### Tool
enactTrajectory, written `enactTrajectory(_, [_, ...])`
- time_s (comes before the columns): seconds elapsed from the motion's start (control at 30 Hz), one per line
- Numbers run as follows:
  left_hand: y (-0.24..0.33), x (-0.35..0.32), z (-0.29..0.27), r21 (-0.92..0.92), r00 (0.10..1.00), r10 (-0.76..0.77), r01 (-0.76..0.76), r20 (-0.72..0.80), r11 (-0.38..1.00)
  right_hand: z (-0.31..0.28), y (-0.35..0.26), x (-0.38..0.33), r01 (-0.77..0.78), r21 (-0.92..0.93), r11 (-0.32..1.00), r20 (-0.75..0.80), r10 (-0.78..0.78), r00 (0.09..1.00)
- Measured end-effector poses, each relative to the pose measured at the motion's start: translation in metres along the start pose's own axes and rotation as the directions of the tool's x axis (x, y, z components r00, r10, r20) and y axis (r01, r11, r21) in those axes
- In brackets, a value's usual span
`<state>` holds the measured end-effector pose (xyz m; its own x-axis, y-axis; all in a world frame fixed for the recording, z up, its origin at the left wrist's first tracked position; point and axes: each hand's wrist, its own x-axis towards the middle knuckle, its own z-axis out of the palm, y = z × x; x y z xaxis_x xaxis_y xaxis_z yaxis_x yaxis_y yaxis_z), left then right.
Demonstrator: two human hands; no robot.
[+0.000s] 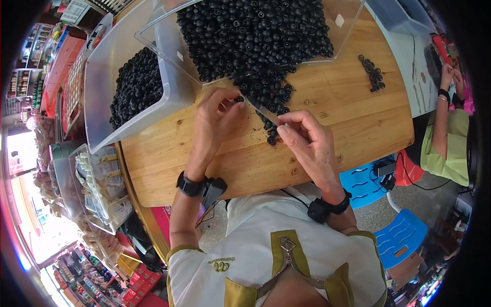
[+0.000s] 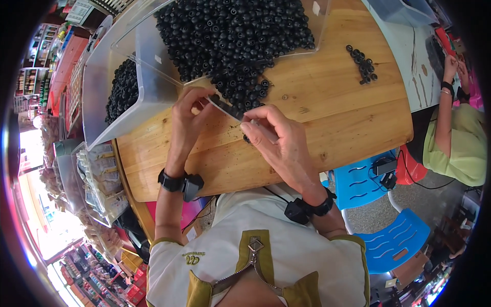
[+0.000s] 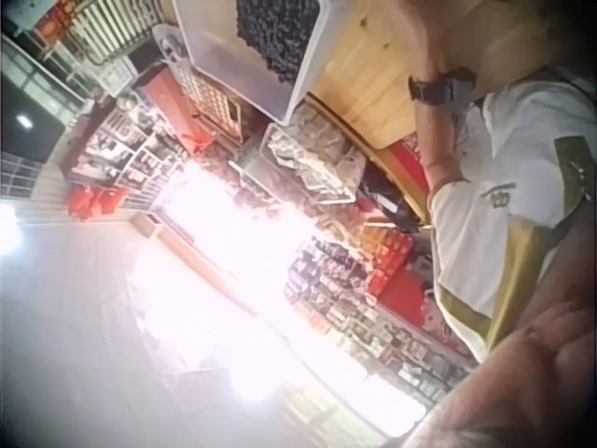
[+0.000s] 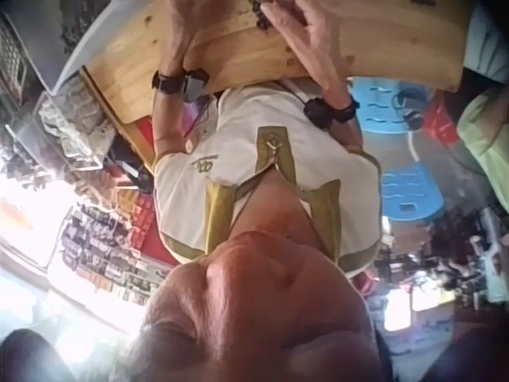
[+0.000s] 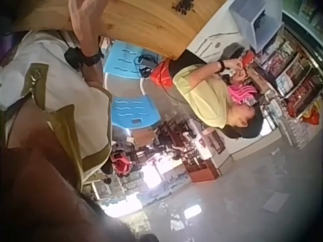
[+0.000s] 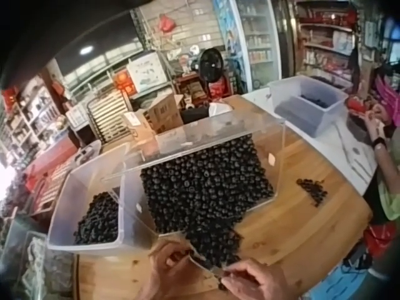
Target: The person picks up black plastic parts from a pile, trims them with a knife, and places them into a container. After wiping their arm and the knife with a cloth, they resume trimming the parts and sorting them into the container.
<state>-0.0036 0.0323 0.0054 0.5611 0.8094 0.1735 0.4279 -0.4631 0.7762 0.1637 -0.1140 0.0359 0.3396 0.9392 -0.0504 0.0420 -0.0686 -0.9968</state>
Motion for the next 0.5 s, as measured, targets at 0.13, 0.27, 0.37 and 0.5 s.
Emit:
enactTrajectory(0.13, [0.02,-0.031,-0.014,-0.424,0.989,-0.15,0.129,-0.015,0.896,0.005,-0.013,-0.002,0.062,-0.094,0.994,0.113,-0.051,0.992])
enactTrajectory(0.27, [0.034,-0.058,-0.026,-0.684,0.978,-0.207,0.147,-0.005,0.715,0.02,-0.021,-0.011,0.243,-0.102,0.965,0.206,-0.219,0.954])
enactTrajectory(0.37, [0.035,-0.069,-0.026,-0.7,0.98,-0.191,0.101,-0.051,0.707,0.029,-0.025,-0.015,0.275,-0.053,0.96,0.238,-0.255,0.937])
enactTrajectory(0.5, [0.033,-0.079,-0.024,-0.717,0.973,-0.174,0.015,-0.149,0.697,0.038,-0.024,-0.014,0.378,-0.061,0.924,0.269,-0.349,0.898])
